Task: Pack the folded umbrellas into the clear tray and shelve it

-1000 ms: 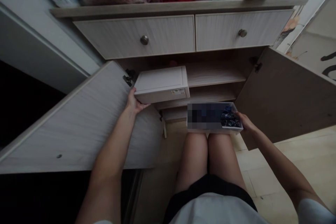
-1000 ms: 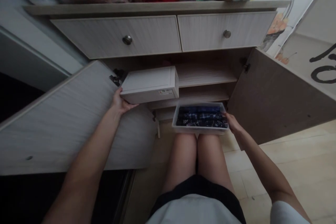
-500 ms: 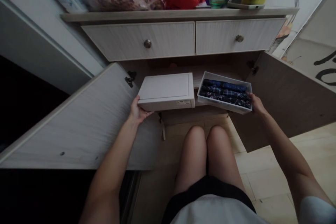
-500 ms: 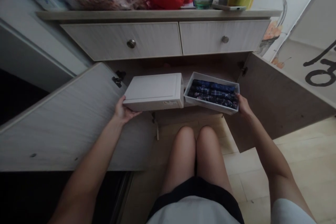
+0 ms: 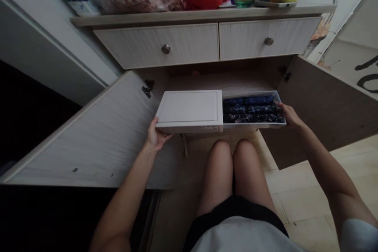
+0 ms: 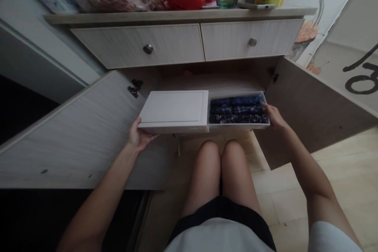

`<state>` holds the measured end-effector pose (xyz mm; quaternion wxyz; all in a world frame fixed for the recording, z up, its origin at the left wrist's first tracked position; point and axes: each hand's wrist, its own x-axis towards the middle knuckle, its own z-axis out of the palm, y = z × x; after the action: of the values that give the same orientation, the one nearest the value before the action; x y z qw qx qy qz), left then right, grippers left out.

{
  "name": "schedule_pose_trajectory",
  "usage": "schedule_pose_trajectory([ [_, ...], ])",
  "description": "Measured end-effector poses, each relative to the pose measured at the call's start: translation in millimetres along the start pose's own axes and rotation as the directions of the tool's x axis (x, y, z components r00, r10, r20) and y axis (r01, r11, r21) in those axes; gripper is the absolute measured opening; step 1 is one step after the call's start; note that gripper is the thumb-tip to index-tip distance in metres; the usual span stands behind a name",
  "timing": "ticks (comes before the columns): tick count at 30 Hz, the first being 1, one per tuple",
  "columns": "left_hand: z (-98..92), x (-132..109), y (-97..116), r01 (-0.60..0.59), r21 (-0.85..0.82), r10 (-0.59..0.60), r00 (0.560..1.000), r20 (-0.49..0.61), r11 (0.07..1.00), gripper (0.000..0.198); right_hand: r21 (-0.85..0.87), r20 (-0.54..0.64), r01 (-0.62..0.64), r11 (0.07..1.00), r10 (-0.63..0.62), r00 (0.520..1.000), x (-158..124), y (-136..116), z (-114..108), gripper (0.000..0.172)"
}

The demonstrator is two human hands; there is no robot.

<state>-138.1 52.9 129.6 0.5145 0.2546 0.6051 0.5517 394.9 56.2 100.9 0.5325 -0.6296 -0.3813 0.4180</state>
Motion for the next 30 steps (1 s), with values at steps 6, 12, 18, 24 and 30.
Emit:
schedule_pose_trajectory([
  [6, 2.0, -3.8, -6.2, -0.009, 0.013, 0.009, 1.000, -0.009, 1.000, 0.046, 0.010, 0.021, -0.043, 0.999, 0.043, 0.999, -2.0, -7.8, 4.5, 0.031],
  [12, 22.0, -4.5, -10.2, 0.020, 0.026, -0.021, 0.999, 0.046, 0.999, 0.050, 0.027, 0.068, -0.129, 0.991, 0.127, 0.990, -5.2, -13.6, 25.0, 0.030],
  [18, 41.1, -9.0, -17.0, 0.069, -0.055, -0.068, 0.997, 0.036, 0.996, 0.048, 0.043, 0.087, -0.117, 0.992, 0.113, 0.990, 1.9, -12.8, 44.7, 0.025],
  [24, 52.1, -14.3, -27.2, 0.096, -0.110, -0.091, 0.995, 0.048, 0.989, 0.041, 0.070, 0.162, -0.138, 0.988, 0.126, 0.979, 0.5, -14.2, 66.1, 0.030],
  [30, 69.0, -15.8, -36.6, 0.122, -0.129, -0.114, 0.991, 0.069, 0.984, 0.044, 0.099, 0.196, -0.039, 0.994, 0.019, 0.980, 14.1, 0.7, 86.7, 0.033],
])
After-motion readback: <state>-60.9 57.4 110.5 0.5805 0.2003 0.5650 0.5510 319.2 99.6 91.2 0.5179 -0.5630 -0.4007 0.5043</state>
